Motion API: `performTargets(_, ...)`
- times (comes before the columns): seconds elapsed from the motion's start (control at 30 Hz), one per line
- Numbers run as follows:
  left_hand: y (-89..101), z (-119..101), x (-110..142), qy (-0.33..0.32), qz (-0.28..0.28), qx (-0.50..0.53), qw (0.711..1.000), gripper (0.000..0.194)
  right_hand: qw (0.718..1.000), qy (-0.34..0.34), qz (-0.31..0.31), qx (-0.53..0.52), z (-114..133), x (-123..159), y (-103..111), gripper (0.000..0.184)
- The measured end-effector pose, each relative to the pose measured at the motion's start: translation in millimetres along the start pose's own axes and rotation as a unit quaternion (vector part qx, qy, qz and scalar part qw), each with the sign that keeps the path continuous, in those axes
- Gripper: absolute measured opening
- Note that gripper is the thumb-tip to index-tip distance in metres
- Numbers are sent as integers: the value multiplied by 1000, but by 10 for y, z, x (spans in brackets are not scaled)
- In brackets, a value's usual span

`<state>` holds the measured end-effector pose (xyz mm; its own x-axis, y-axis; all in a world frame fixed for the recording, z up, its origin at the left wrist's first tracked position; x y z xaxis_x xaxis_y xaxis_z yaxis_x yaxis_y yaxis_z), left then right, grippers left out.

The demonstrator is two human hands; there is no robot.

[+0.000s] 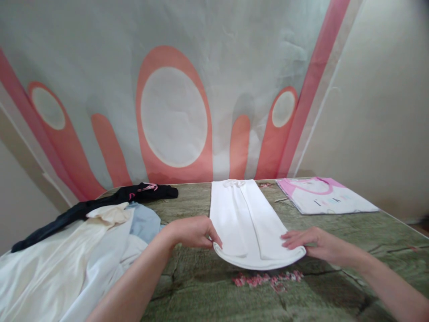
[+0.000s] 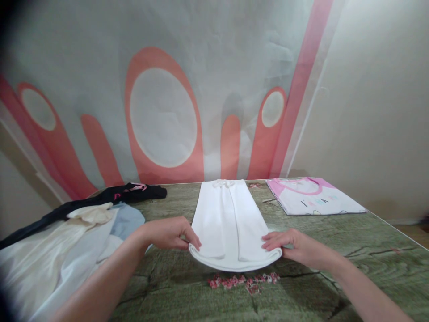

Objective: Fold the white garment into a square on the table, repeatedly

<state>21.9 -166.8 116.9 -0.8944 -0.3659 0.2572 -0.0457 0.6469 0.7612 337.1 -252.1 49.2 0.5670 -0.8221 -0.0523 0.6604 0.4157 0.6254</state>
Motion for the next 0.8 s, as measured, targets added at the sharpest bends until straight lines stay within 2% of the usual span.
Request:
performTargets(0.1, -14, -26, 31, 0, 26, 31, 999, 35, 999, -22, 37, -15, 71, 34, 25, 24)
performTargets(0.23, -78, -139, 64, -16, 91, 55, 994, 34, 992, -62, 104, -37, 271, 51, -7, 22)
performTargets(0.37, -232, -280, 61, -27, 155, 66, 985, 35, 979, -96, 169, -68, 466, 88, -129, 25)
performTargets(0.5, -373, -435, 59, -50, 198, 38, 978, 35, 966, -124, 219, -53, 507, 158, -249, 31)
performTargets(0.67, -261, -496, 91, -47, 202, 76, 975, 33, 970, -122, 201, -61, 563, 155, -216, 25)
performTargets(0.73, -149, -411, 95, -31, 189, 134, 972, 30, 972, -108, 179, -106, 596, 127, -154, 24)
performTargets(0.8, -31, -261, 77, -17, 149, 211, 966, 27, 973, -94, 140, -154, 578, 95, -72, 28)
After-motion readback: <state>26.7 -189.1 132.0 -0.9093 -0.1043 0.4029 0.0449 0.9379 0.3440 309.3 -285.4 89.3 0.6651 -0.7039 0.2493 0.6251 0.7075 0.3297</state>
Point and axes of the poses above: each hand's wrist, its own x-axis away from the middle knuckle, its own y-axis out of the back of the hand, z = x × y, the point moved 4 cm from there along -x, towards the middle knuckle, and after that the axes turned 5 degrees about y, right-handed, at the moved point
